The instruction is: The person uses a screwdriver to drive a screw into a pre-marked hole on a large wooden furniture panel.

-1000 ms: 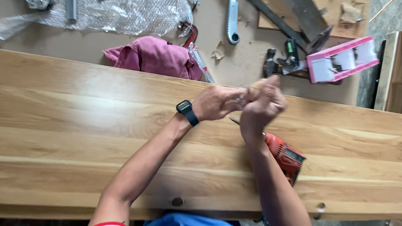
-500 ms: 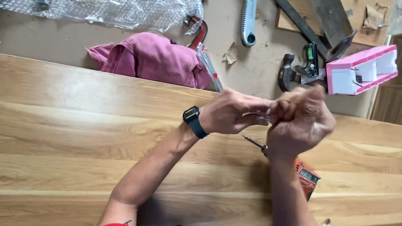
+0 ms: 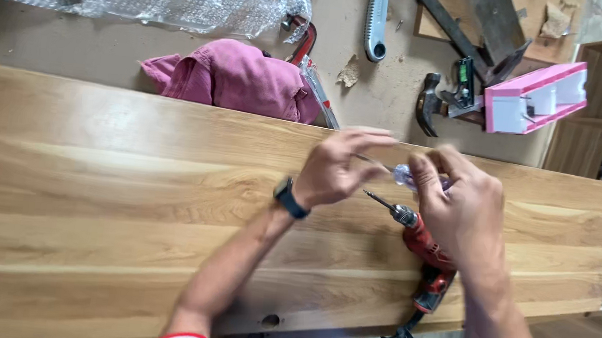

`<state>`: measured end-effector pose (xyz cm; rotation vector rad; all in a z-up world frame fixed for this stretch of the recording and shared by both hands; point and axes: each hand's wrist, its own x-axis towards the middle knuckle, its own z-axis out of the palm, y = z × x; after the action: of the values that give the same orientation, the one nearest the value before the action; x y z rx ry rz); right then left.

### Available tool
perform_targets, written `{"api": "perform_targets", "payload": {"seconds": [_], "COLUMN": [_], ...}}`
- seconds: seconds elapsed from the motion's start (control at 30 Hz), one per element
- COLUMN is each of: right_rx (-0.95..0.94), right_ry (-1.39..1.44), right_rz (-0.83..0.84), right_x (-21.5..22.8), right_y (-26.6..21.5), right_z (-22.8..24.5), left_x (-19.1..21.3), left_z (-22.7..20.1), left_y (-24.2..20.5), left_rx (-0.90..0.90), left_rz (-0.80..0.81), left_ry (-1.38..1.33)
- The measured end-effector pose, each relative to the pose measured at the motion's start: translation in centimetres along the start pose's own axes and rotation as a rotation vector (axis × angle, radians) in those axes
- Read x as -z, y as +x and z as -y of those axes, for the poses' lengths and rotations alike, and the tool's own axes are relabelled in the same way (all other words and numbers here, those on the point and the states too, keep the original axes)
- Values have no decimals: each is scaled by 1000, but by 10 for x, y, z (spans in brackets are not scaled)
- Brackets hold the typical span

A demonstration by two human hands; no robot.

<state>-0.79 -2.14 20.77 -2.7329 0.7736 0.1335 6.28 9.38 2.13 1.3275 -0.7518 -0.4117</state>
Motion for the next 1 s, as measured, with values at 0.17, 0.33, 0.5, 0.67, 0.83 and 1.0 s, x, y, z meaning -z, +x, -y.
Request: {"api": "perform_targets", "payload": {"seconds": [0.17,0.33,0.5,0.67,0.83,1.0], "right_rx": [-437,-683,-833,-902,-869,-848], "right_ry": [255,316,368,471,510,619], "right_rz": [414,577,586,550,566,557], "right_x": [33,36,27,25,29,32], "right_y": [19,29,17,13,7,-1], "right_z": [17,9,14,3,-18,-37], "left_x": [-39,-97,-166,-142,-167,-159], "left_z": [62,39,4,-3,56,42], "left_y": [-55,-42,-15,-7,-29,-15], "left_rx": [716,1017,993,967,909,839], "left_rz": [-279,-280,-690,-835,-892,-1100], "left_ry": [-307,-1059,-1514,-1482,-1340,-1525]}}
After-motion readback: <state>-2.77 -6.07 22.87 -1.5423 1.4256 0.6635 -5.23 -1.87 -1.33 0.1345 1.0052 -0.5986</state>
